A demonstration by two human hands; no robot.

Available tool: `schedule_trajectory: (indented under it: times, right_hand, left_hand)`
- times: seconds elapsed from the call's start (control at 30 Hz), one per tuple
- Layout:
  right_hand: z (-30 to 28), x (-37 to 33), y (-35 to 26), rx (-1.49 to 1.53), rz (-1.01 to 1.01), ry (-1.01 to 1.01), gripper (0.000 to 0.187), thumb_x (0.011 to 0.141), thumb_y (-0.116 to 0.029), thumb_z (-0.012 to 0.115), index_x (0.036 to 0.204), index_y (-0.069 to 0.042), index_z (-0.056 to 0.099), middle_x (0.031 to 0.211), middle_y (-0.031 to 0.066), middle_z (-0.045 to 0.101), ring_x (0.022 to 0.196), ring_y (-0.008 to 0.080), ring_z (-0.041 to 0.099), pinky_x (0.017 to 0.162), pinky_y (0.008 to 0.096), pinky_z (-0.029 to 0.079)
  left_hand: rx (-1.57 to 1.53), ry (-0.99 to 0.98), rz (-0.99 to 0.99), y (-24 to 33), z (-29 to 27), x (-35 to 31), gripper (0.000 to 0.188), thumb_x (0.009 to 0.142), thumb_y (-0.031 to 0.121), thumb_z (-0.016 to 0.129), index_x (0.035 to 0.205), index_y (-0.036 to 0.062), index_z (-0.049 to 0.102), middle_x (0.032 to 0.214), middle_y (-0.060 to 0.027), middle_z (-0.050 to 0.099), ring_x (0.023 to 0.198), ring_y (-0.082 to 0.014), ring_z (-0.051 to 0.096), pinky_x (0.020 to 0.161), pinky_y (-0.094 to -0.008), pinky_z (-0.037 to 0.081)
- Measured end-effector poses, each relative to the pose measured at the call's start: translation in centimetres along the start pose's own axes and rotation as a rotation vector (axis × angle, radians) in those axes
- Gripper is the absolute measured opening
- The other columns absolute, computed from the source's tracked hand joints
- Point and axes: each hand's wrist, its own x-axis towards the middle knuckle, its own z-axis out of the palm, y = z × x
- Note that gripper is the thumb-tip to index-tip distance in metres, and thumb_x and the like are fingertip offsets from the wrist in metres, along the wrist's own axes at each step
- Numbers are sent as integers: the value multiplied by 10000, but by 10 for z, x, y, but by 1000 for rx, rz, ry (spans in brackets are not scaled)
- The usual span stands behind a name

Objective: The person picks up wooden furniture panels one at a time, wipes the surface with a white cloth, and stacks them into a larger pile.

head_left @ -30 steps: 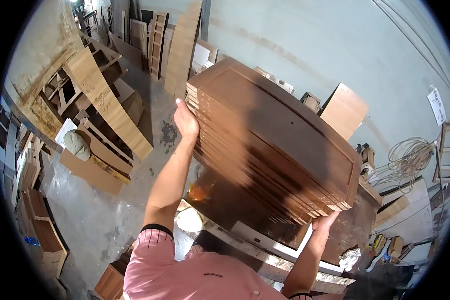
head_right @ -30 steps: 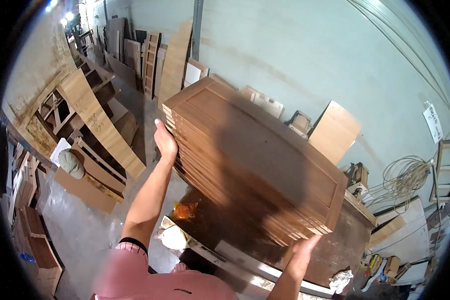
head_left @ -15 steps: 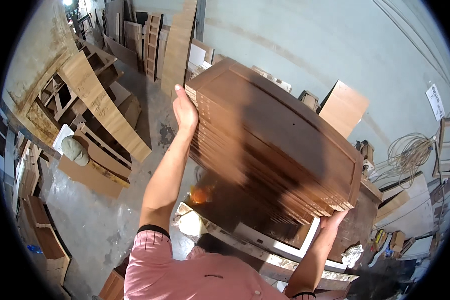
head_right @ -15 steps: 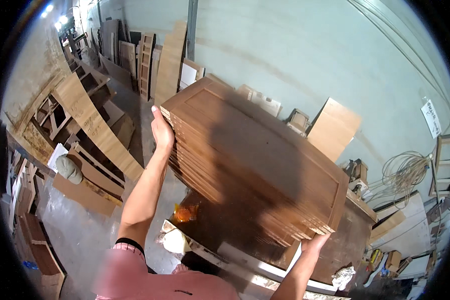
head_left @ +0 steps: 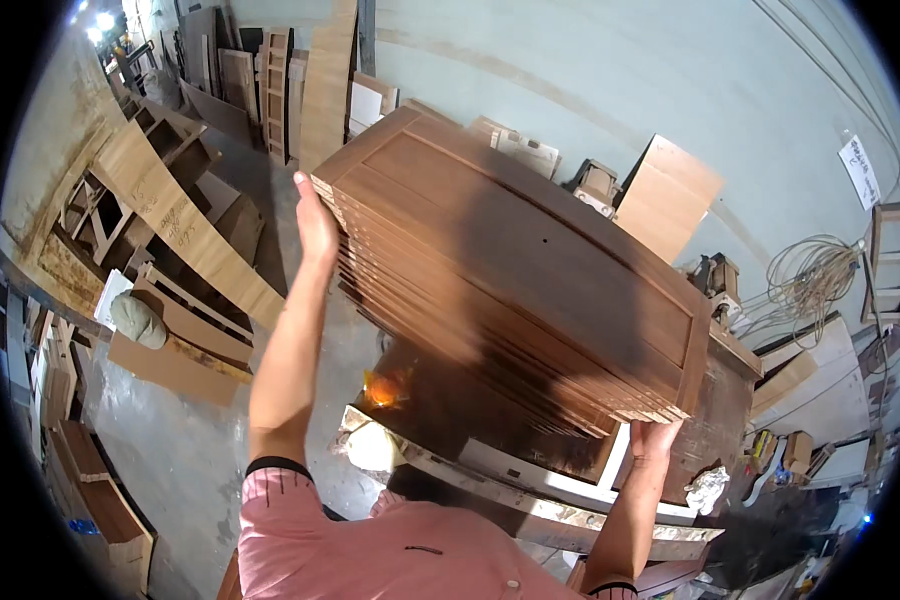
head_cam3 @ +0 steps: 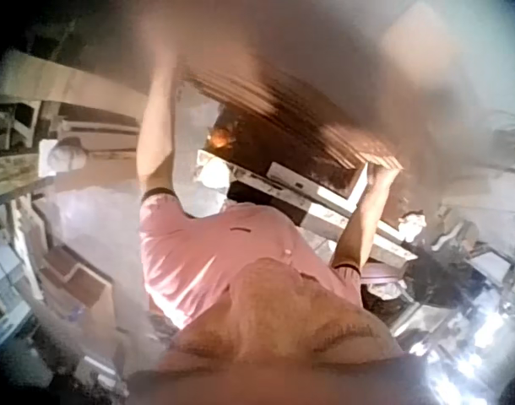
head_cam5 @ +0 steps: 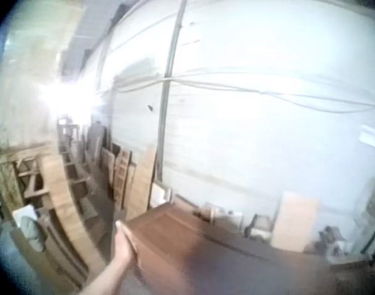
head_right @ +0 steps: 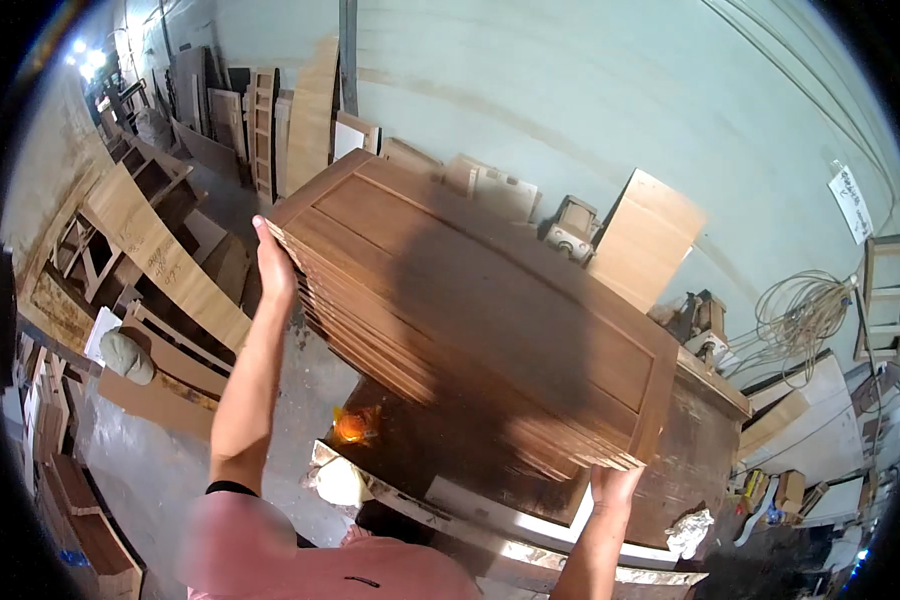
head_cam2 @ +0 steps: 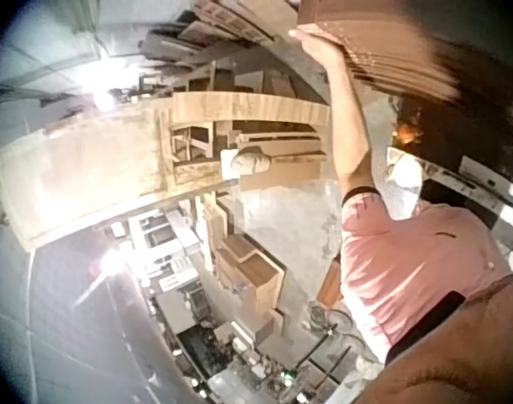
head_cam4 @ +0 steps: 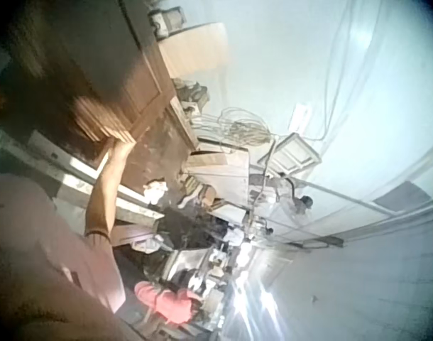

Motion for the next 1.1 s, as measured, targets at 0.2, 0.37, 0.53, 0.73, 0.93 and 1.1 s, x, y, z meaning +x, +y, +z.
schedule_trajectory:
  times: [0.2,0.37,0.53,0.73,0.93,1.1]
  right_hand:
    - [-23,11,18,-128,107,114,587,1024,-523,420,1423,-99,492,1442,105,519,1304,301,501,1099,462,423]
    - [-34,21,17,-79,181,81,634,994,-566,462,1421,-98,495,1435,103,528,1299,305,504,1086,471,434]
    - [-89,42,-13,-132,224,-84,673,965,-599,478,1422,-107,507,1419,111,554,1293,338,509,1086,525,421]
    - [-137,69,-32,-187,299,-28,610,978,-563,477,1392,-119,535,1409,112,567,1276,330,530,1064,509,449]
    - [-114,81,-20,-272,248,-6,573,984,-536,483,1378,-124,546,1381,108,585,1252,328,548,1042,506,468]
    - [-90,52,-10,-303,222,-27,550,988,-519,489,1368,-127,554,1360,106,598,1235,326,559,1029,504,478]
  left_hand:
    - [152,-564,-345,22,-15,-13,992,932,810,130,1599,80,196,1599,-185,320,1475,-349,294,1188,-514,235]
    - [289,-675,-424,31,-44,-20,915,957,757,174,1600,107,210,1622,-147,290,1470,-331,301,1175,-523,232]
    - [235,-651,-512,33,-81,-74,786,996,663,243,1544,108,349,1524,-113,447,1394,-269,414,1125,-448,318]
    - [576,-665,-817,63,-74,-94,654,1043,553,273,1543,139,352,1509,-44,482,1376,-193,440,1152,-443,301]
    - [9,-340,-650,-20,-88,-89,429,1038,376,290,1163,28,508,1105,-189,599,996,-327,582,871,-483,471]
    - [-199,-114,-526,-53,-79,-93,438,1028,249,302,901,-42,603,819,-282,672,720,-419,672,670,-519,585]
